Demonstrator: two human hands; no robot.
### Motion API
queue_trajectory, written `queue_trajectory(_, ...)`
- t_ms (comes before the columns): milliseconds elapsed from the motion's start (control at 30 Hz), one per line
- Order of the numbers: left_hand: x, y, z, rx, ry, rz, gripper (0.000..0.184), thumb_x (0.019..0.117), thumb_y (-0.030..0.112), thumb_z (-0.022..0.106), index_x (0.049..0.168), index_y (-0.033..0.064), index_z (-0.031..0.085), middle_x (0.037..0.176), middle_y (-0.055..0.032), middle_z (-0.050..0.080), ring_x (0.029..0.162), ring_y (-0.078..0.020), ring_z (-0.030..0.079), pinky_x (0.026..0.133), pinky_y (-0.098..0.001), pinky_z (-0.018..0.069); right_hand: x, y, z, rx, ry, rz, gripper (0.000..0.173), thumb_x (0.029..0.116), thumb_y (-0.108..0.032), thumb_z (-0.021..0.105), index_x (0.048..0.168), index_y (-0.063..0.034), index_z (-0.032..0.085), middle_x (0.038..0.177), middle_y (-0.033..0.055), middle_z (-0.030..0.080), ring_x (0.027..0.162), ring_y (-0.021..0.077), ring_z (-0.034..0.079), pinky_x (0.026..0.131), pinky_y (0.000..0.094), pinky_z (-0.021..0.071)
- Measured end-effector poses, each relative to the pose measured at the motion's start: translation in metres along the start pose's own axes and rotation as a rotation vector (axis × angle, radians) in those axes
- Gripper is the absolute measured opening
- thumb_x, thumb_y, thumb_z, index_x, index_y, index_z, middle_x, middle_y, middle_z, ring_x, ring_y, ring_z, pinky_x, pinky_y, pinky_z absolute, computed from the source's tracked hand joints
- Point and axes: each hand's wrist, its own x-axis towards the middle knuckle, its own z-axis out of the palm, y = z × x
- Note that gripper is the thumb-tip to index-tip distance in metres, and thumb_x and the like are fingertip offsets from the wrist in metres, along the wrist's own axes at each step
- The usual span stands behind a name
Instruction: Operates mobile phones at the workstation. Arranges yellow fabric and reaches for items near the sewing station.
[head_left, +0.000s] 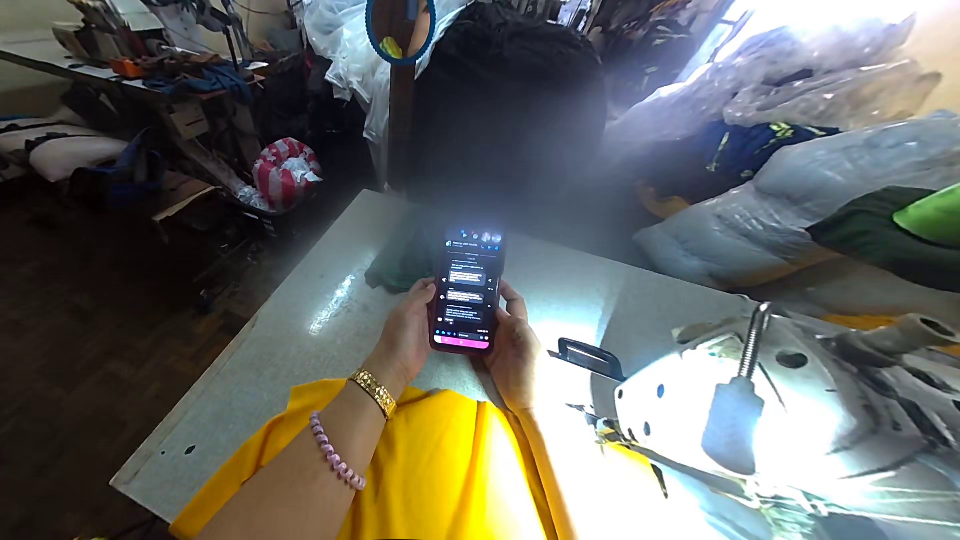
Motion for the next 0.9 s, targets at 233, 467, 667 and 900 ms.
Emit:
queue_trajectory(233, 0.0001, 0.0, 0.0001, -0.005, 0.005, 0.0, 0.04, 0.1125, 0.035, 0.026, 0.137, 0.0157, 0.051, 0.121, -0.0092, 0.067, 0.107, -0.0208, 0.068, 0.088, -0.0414, 0.0565, 0.0003, -0.0018, 0.0028, 0.0, 0.02, 0.011, 0.047, 0.1045, -0.03, 0.027, 0.15, -0.0279, 0.039, 0.124, 0.006, 0.069, 0.103, 0.0181, 0.071, 0.077, 0.0372, 0.0617)
queue_trajectory(467, -0.0002, 0.0004, 0.0004, 0.006, 0.005, -0.001, 0.04, 0.1125, 0.036, 0.026, 0.136, 0.0161, 0.052, 0.121, -0.0089, 0.067, 0.108, -0.0206, 0.067, 0.089, -0.0419, 0.0561, 0.0002, -0.0023, 0.0021, -0.021, 0.016, 0.013, 0.047, 0.106, -0.034, 0.029, 0.152, -0.0279, 0.038, 0.128, 0.0077, 0.067, 0.105, 0.021, 0.071, 0.078, 0.0393, 0.062)
queue_trajectory(667, 0.0001, 0.0002, 0.0, 0.005, 0.0, 0.001, 0.04, 0.1124, 0.036, 0.026, 0.135, 0.0167, 0.053, 0.121, -0.0085, 0.067, 0.108, -0.0204, 0.067, 0.089, -0.0419, 0.0561, 0.0, -0.0026, 0.0019, 0.005, 0.006, 0.014, 0.047, 0.1059, -0.032, 0.029, 0.152, -0.0278, 0.037, 0.13, 0.0082, 0.066, 0.107, 0.0213, 0.071, 0.081, 0.041, 0.0615)
queue_trajectory(900, 0.0005, -0.0002, -0.0003, -0.001, 0.003, -0.002, 0.04, 0.1124, 0.036, 0.026, 0.134, 0.0163, 0.053, 0.121, -0.0088, 0.068, 0.108, -0.0206, 0.067, 0.089, -0.0421, 0.0565, -0.0005, -0.0045, 0.0032, -0.002, 0.014, 0.025, 0.048, 0.105, -0.031, 0.028, 0.152, -0.0272, 0.037, 0.131, 0.0077, 0.065, 0.108, 0.0215, 0.07, 0.081, 0.0409, 0.0615)
